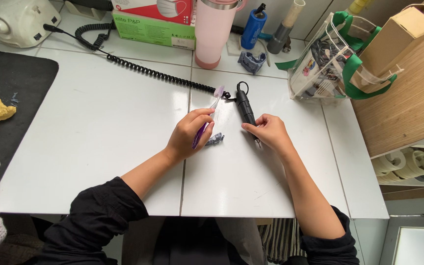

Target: The person uses a rotary handpiece to grind and smooth a gray dental appliance held in the left hand. They then brush the appliance with a toothbrush to remove debris and resume grinding with the rotary tool.

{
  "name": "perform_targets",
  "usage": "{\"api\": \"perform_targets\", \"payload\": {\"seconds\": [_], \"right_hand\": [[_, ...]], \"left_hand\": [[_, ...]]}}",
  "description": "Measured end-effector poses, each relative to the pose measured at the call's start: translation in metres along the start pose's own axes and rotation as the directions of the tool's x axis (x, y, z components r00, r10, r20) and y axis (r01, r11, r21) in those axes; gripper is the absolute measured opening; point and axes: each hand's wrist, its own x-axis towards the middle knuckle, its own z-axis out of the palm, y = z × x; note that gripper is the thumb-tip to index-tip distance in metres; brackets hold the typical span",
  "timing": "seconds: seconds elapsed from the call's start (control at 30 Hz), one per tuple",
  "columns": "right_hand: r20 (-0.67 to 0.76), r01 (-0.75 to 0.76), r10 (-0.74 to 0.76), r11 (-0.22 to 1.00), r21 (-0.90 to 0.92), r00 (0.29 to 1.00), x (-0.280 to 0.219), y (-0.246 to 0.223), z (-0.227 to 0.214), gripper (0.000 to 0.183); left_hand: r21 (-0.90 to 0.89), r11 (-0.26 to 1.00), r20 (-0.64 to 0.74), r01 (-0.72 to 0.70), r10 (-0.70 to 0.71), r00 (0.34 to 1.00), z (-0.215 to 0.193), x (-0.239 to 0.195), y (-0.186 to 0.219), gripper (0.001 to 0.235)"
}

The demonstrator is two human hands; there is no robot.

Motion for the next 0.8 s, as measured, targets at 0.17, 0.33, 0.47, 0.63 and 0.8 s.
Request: {"api": "perform_targets", "payload": {"seconds": [0.17, 0.33, 0.47, 0.63, 0.8], "right_hand": [[-0.027, -0.013, 0.011, 0.997, -0.073, 1.0, -0.002, -0.003, 0.0, 0.042], [-0.056, -0.001, -0.006, 0.992, -0.129, 0.998, -0.011, -0.011, 0.001, 0.041], [-0.068, 0.01, -0.02, 0.989, -0.147, 0.997, -0.016, -0.019, 0.001, 0.041], [-0.056, -0.019, 0.011, 0.989, -0.148, 0.998, -0.018, -0.022, 0.0, 0.042], [-0.055, -0.014, 0.006, 0.989, -0.148, 0.998, -0.015, -0.017, 0.0, 0.047]], "left_hand": [[0.01, 1.0, 0.003, -0.004, 0.004, 1.0, 0.001, 0.001, -0.001, 0.005], [0.02, 1.0, 0.006, -0.017, 0.017, 1.0, 0.001, 0.001, -0.002, 0.006], [0.03, 0.999, 0.004, -0.023, 0.023, 1.0, 0.001, 0.001, -0.002, 0.007], [0.048, 0.998, 0.003, -0.03, 0.03, 1.0, 0.001, 0.001, -0.001, 0.006], [0.058, 0.998, -0.001, -0.026, 0.026, 1.0, 0.002, 0.001, -0.002, 0.006]]}}
